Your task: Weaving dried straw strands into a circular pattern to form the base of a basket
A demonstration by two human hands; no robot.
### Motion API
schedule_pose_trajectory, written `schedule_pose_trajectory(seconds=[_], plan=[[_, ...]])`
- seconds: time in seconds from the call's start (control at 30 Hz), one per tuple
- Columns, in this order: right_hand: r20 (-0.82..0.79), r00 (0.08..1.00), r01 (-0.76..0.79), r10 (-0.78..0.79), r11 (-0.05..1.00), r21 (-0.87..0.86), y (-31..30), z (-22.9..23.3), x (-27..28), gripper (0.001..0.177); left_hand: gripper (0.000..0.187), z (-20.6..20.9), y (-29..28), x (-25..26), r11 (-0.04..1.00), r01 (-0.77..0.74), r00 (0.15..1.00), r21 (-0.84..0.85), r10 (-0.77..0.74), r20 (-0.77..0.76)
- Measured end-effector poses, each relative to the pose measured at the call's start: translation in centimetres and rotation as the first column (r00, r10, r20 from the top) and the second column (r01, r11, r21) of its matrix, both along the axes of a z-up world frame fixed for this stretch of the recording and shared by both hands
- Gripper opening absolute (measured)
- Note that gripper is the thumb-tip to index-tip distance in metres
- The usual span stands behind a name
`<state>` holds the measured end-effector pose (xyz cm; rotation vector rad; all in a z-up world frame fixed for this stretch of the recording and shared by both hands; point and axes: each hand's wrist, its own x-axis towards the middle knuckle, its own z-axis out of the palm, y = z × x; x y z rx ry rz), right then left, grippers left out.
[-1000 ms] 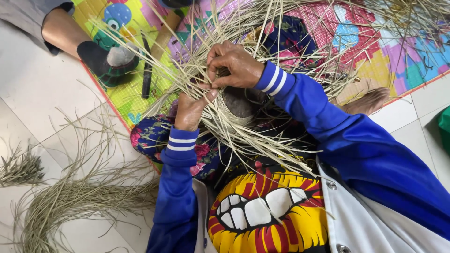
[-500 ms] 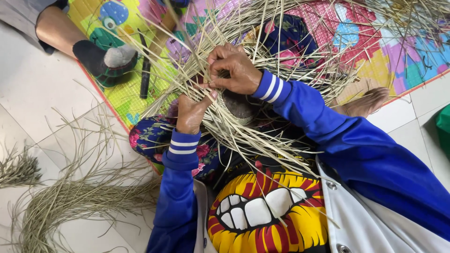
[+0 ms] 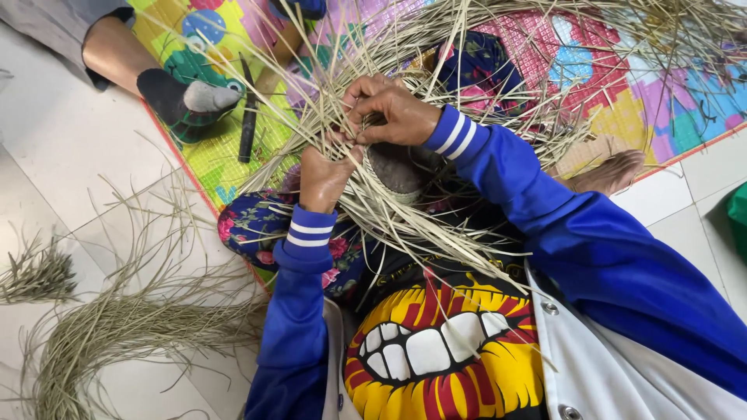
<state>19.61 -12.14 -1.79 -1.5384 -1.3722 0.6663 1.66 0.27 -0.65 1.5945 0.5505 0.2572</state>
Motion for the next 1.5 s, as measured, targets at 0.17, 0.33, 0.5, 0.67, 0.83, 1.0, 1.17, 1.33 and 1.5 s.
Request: schedule_pose_trajectory(seconds=[0.17,0.33,0.5,0.67,0.83,1.0,1.17,1.33,1.5], plan=[[0.069,0.994,0.089,-0.088,0.996,-0.022,0.6,-0.8,-0.6,0.019,0.015,-0.6,0.5,0.0,1.000,0.002,0.996,-0.012,-0.003,-0.088],[-0.088,0.978,0.193,-0.189,0.980,0.039,1.1,-2.3,-0.8,0.029,0.009,0.1,0.5,0.3,0.986,-0.041,0.997,-0.160,0.031,-0.068],[-0.374,0.918,0.129,-0.134,0.991,-0.039,0.4,0.1,-1.2,0.028,0.031,-0.3,0.5,0.0,0.994,-0.070,0.990,-0.084,0.059,-0.128],[-0.135,0.983,0.124,-0.121,0.992,0.014,0.4,-0.8,-1.2,0.025,0.020,0.2,-0.1,0.0,0.996,-0.023,0.998,0.082,0.027,-0.053],[-0.314,0.948,0.051,-0.040,0.998,0.027,-0.3,0.0,-0.7,0.013,0.012,-0.2,0.0,0.3,0.998,-0.050,0.998,0.030,0.051,-0.045],[-0.170,0.979,0.126,-0.111,0.989,0.081,-0.1,1.1,-1.2,0.020,0.008,-0.3,0.6,0.0,0.999,0.035,0.999,-0.008,-0.035,0.002],[-0.182,0.981,0.078,-0.071,0.997,0.031,-0.3,1.3,-0.9,0.015,0.013,-0.2,0.3,-0.1,0.999,0.006,1.000,0.031,-0.007,0.029],[-0.083,0.989,0.126,-0.126,0.992,0.000,-0.4,1.1,-1.4,0.015,0.012,0.7,-0.2,-0.1,1.000,-0.002,0.999,0.022,0.001,0.050],[-0.273,0.941,0.230,-0.202,0.970,0.077,0.0,0.5,-2.3,0.024,0.010,0.0,0.0,0.1,0.998,-0.047,0.999,-0.038,0.048,0.020]])
